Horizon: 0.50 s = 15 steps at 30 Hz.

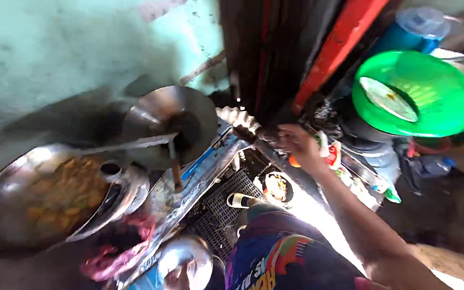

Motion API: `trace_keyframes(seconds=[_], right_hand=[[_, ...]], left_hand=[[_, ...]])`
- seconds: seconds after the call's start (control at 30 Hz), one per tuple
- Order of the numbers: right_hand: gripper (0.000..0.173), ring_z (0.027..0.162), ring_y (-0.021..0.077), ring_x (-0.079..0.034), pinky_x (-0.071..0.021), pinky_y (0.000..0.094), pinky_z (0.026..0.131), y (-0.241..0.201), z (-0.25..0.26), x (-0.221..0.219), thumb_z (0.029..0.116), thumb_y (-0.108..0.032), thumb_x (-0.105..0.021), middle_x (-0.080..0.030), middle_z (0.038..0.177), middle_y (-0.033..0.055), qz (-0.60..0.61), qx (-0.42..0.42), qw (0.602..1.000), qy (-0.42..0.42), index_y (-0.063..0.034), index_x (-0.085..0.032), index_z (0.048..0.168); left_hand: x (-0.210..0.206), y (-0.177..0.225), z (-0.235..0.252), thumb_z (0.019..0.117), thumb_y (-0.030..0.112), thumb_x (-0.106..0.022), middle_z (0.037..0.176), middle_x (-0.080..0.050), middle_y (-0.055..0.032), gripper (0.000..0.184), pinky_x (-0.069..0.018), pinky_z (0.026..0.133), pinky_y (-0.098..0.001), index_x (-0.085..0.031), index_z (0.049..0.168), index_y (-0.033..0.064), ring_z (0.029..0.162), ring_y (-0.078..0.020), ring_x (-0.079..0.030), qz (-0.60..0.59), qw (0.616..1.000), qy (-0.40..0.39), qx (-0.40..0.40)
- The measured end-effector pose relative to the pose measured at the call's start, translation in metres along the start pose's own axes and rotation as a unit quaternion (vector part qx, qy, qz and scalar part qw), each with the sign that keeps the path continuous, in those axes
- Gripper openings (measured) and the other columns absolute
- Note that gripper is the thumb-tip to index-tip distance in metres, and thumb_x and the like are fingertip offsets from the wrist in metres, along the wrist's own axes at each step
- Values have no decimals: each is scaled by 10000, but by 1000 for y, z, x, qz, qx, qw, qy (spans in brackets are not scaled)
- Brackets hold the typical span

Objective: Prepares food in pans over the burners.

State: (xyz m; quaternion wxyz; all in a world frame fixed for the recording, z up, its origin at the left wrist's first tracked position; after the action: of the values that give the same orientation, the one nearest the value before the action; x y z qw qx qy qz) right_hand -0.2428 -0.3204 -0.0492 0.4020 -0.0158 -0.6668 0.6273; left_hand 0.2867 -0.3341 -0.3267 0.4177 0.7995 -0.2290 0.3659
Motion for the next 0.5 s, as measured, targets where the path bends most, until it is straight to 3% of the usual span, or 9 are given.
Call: trace_keyframes(seconds=[0.1, 0.17, 0.23, 0.3, 0.37, 0.5], right_hand=[[384, 970, 256, -727, -613, 440, 858, 33, -32, 17, 1034, -95, -556, -674, 1227, 241, -37, -27, 998, 31, 35, -552, 1395], [389, 894, 227, -714, -608, 386, 780, 40, -51, 7, 1042, -122, -531, -669, 1173, 277, -39, -13, 999, 29, 108, -552, 1355], [385, 813, 167, -697, -606, 326, 711, 34, -68, -13, 1030, -104, -511, -665, 1111, 253, -27, -12, 1000, -11, 141, -540, 1325], [391, 837, 222, -704, -604, 382, 747, 22, -82, -39, 1038, -105, -499, -673, 1110, 259, -60, -9, 995, -83, 123, -545, 1352], [396, 923, 345, -705, -583, 497, 827, 15, -88, -61, 1038, -115, -495, -682, 1132, 289, -106, 32, 983, -148, 107, -568, 1358], [360, 924, 343, -715, -596, 493, 828, 2, -93, -99, 1054, -123, -477, -692, 1121, 265, -103, 82, 961, -244, 81, -613, 1318]], left_hand=[[-9, -1, 4, 818, 218, -864, 1206, -638, -349, 583, -455, 1036, -647, -625, 1223, -126, 1178, -492, -602, -27, 1000, -5, -15], [-6, 2, 3, 823, 214, -855, 1229, -641, -329, 531, -441, 1059, -635, -654, 1207, -92, 1214, -479, -592, -6, 1000, -14, 0], [-6, 4, -1, 821, 211, -848, 1221, -649, -316, 504, -449, 1050, -630, -666, 1194, -75, 1202, -469, -604, 1, 1000, -17, 5], [-7, -2, -8, 821, 209, -842, 1225, -647, -311, 501, -454, 1047, -622, -662, 1193, -74, 1198, -464, -604, -17, 1000, -14, 10], [-7, -13, -16, 813, 203, -842, 1217, -645, -306, 484, -461, 1032, -618, -663, 1167, -75, 1187, -461, -605, -31, 999, -3, 19], [-1, -32, -35, 817, 228, -837, 1167, -674, -278, 480, -461, 1024, -618, -668, 1163, -58, 1156, -444, -624, -44, 998, 14, 36]])
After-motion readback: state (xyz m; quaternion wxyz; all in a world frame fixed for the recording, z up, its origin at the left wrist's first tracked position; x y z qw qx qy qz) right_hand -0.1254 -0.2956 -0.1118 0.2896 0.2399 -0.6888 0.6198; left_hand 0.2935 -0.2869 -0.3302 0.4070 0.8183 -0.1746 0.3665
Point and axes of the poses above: each hand's wrist, its own z-axis towards the middle knuckle, its own x-axis out of the back of the hand, y = z × x, the point moved 2 cm from there along z, towards the middle knuckle
